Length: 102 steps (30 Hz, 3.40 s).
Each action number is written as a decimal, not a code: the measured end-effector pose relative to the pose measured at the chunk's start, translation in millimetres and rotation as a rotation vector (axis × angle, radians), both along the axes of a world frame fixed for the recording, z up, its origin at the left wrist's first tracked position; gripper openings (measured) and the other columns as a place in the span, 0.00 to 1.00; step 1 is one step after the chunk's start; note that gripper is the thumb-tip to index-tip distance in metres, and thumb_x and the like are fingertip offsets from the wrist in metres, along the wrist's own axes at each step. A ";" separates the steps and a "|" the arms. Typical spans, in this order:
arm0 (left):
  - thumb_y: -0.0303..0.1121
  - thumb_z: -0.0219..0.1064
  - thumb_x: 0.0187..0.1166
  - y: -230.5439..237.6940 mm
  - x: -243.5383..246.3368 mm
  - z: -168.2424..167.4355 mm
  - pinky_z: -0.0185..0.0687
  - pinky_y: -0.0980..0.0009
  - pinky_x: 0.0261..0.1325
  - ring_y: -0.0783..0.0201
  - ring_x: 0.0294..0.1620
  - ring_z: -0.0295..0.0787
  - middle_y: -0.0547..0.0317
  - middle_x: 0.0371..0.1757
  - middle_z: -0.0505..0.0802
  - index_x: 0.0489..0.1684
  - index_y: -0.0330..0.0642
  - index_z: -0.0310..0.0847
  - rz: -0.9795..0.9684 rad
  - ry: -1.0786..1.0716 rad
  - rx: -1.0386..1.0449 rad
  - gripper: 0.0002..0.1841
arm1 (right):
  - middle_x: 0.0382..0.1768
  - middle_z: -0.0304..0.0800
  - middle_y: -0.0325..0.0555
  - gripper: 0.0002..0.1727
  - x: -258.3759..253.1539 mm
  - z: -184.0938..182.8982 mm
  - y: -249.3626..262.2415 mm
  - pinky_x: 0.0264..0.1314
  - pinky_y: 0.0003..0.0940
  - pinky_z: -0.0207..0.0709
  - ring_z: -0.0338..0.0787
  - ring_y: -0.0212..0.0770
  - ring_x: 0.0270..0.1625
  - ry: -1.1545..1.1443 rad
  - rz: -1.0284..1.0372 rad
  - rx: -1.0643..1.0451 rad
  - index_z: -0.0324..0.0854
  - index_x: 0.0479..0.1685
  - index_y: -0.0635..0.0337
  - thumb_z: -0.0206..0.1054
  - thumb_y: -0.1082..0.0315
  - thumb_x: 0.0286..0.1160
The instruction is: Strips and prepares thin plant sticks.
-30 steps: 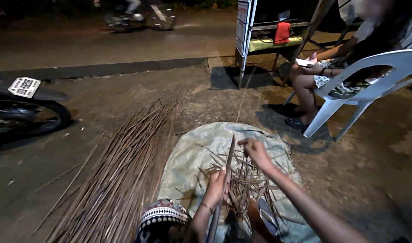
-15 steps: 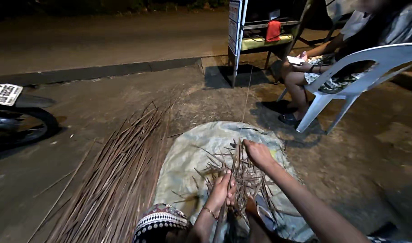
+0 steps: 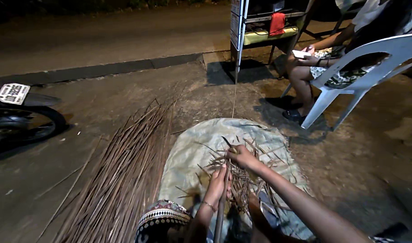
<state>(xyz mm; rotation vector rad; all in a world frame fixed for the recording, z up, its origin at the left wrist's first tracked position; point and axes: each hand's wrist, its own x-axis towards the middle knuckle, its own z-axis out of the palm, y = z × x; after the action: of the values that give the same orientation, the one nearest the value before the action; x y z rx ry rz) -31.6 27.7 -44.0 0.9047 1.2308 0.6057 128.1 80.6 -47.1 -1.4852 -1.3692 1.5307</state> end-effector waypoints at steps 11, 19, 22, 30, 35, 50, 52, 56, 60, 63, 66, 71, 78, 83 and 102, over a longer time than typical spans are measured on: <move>0.41 0.33 0.98 2.5 -9.1 3.4 0.69 0.82 0.15 0.76 0.09 0.67 0.69 0.12 0.73 0.30 0.40 0.71 0.092 -0.020 0.064 0.26 | 0.47 0.89 0.65 0.18 -2.0 28.5 -15.1 0.58 0.59 0.79 0.90 0.61 0.50 -0.517 0.244 0.299 0.81 0.66 0.68 0.56 0.68 0.87; 0.33 0.29 0.95 2.0 -12.2 5.8 0.65 0.84 0.14 0.79 0.07 0.62 0.73 0.09 0.69 0.25 0.46 0.66 0.083 -0.202 0.026 0.24 | 0.51 0.90 0.67 0.16 -16.1 15.8 -27.6 0.50 0.63 0.81 0.92 0.69 0.49 -0.907 0.360 0.476 0.79 0.63 0.69 0.51 0.72 0.89; 0.41 0.29 0.98 1.2 -4.5 6.3 0.64 0.84 0.14 0.78 0.06 0.61 0.72 0.09 0.68 0.26 0.46 0.65 0.029 -0.208 -0.014 0.26 | 0.51 0.90 0.68 0.17 -3.1 7.6 -19.2 0.49 0.63 0.82 0.93 0.69 0.49 -0.954 0.271 0.469 0.79 0.63 0.69 0.49 0.72 0.89; 0.43 0.28 0.97 -12.7 3.3 2.8 0.65 0.84 0.14 0.79 0.07 0.61 0.74 0.09 0.69 0.25 0.48 0.66 -0.155 -0.276 -0.105 0.27 | 0.59 0.88 0.69 0.20 57.4 17.0 7.7 0.60 0.67 0.78 0.88 0.71 0.62 -1.016 -0.008 0.118 0.74 0.74 0.64 0.47 0.69 0.92; 0.44 0.27 0.96 -25.6 -2.1 -1.7 0.67 0.83 0.15 0.79 0.07 0.62 0.74 0.10 0.70 0.25 0.50 0.68 -0.250 -0.382 -0.155 0.28 | 0.61 0.86 0.72 0.22 109.4 25.6 15.9 0.63 0.70 0.76 0.86 0.73 0.65 -0.958 -0.276 0.024 0.69 0.80 0.63 0.49 0.68 0.90; 0.43 0.35 0.95 -4.2 -28.3 -3.0 0.70 0.86 0.16 0.82 0.08 0.67 0.77 0.11 0.72 0.24 0.53 0.75 -0.105 -0.876 -0.178 0.27 | 0.30 0.78 0.36 0.26 25.6 6.4 9.0 0.39 0.33 0.74 0.75 0.30 0.28 -0.059 0.203 0.347 0.79 0.73 0.57 0.48 0.50 0.92; 0.43 0.41 0.94 -5.8 -27.7 -5.2 0.68 0.86 0.15 0.83 0.08 0.67 0.78 0.11 0.72 0.24 0.53 0.76 -0.120 -0.959 -0.224 0.24 | 0.32 0.82 0.37 0.25 26.7 4.8 7.8 0.42 0.36 0.75 0.77 0.31 0.30 -0.098 0.161 0.380 0.81 0.72 0.54 0.53 0.50 0.90; 0.42 0.50 0.92 -8.2 -24.6 -8.0 0.68 0.87 0.15 0.83 0.09 0.68 0.78 0.12 0.73 0.25 0.52 0.78 -0.141 -1.053 -0.284 0.20 | 0.56 0.94 0.46 0.24 32.8 13.8 2.9 0.62 0.54 0.77 0.90 0.43 0.54 -0.255 0.079 0.409 0.85 0.73 0.44 0.61 0.47 0.85; 0.42 0.51 0.91 -9.8 -21.0 -6.5 0.68 0.86 0.14 0.83 0.08 0.68 0.78 0.11 0.73 0.23 0.52 0.77 -0.159 -1.063 -0.279 0.20 | 0.60 0.93 0.43 0.24 41.1 10.9 8.5 0.63 0.53 0.78 0.91 0.41 0.55 -0.222 0.071 0.429 0.85 0.73 0.43 0.64 0.47 0.83; 0.44 0.54 0.90 -11.1 -20.4 -8.3 0.68 0.86 0.15 0.83 0.09 0.68 0.78 0.12 0.73 0.25 0.54 0.80 -0.209 -1.072 -0.274 0.19 | 0.57 0.94 0.44 0.23 48.3 10.5 12.4 0.60 0.46 0.80 0.90 0.37 0.50 -0.150 0.017 0.444 0.86 0.72 0.47 0.65 0.51 0.83; 0.46 0.57 0.89 -16.0 -19.5 -9.3 0.67 0.86 0.14 0.82 0.08 0.68 0.78 0.12 0.73 0.24 0.54 0.80 -0.280 -1.080 -0.316 0.18 | 0.43 0.91 0.36 0.20 62.3 11.6 16.9 0.40 0.24 0.74 0.78 0.22 0.33 -0.043 -0.076 0.470 0.86 0.69 0.56 0.65 0.58 0.84; 0.45 0.58 0.89 -21.6 -13.1 -7.4 0.68 0.87 0.14 0.83 0.09 0.69 0.78 0.13 0.74 0.25 0.54 0.79 -0.305 -1.095 -0.369 0.17 | 0.33 0.86 0.29 0.19 84.2 15.4 20.5 0.29 0.15 0.67 0.71 0.16 0.24 0.079 -0.121 0.474 0.84 0.67 0.63 0.65 0.65 0.83; 0.47 0.60 0.88 -28.7 -9.5 -7.1 0.68 0.88 0.14 0.84 0.08 0.69 0.79 0.13 0.74 0.28 0.55 0.79 -0.348 -1.086 -0.416 0.15 | 0.28 0.83 0.28 0.16 105.9 22.4 22.7 0.27 0.15 0.66 0.71 0.17 0.23 0.118 -0.273 0.460 0.83 0.65 0.67 0.63 0.70 0.84; 0.46 0.56 0.89 -32.0 -8.0 -3.0 0.67 0.88 0.13 0.84 0.07 0.68 0.79 0.13 0.73 0.27 0.55 0.78 -0.344 -1.043 -0.457 0.16 | 0.27 0.82 0.30 0.17 122.3 23.3 23.5 0.25 0.15 0.66 0.71 0.19 0.21 0.133 -0.406 0.431 0.81 0.66 0.70 0.62 0.70 0.85; 0.48 0.44 0.94 -39.6 -3.8 -5.5 0.67 0.88 0.15 0.84 0.08 0.66 0.79 0.13 0.73 0.28 0.57 0.75 -0.419 -0.944 -0.444 0.21 | 0.33 0.85 0.37 0.16 157.6 23.8 23.6 0.25 0.17 0.68 0.74 0.22 0.22 0.086 -0.678 0.438 0.82 0.66 0.68 0.61 0.68 0.88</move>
<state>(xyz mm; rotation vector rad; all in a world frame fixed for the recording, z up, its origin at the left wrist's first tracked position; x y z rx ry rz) -35.5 -11.9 -49.5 0.3765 0.2755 0.3203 285.8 104.2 -23.3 -1.3781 -0.9241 0.7971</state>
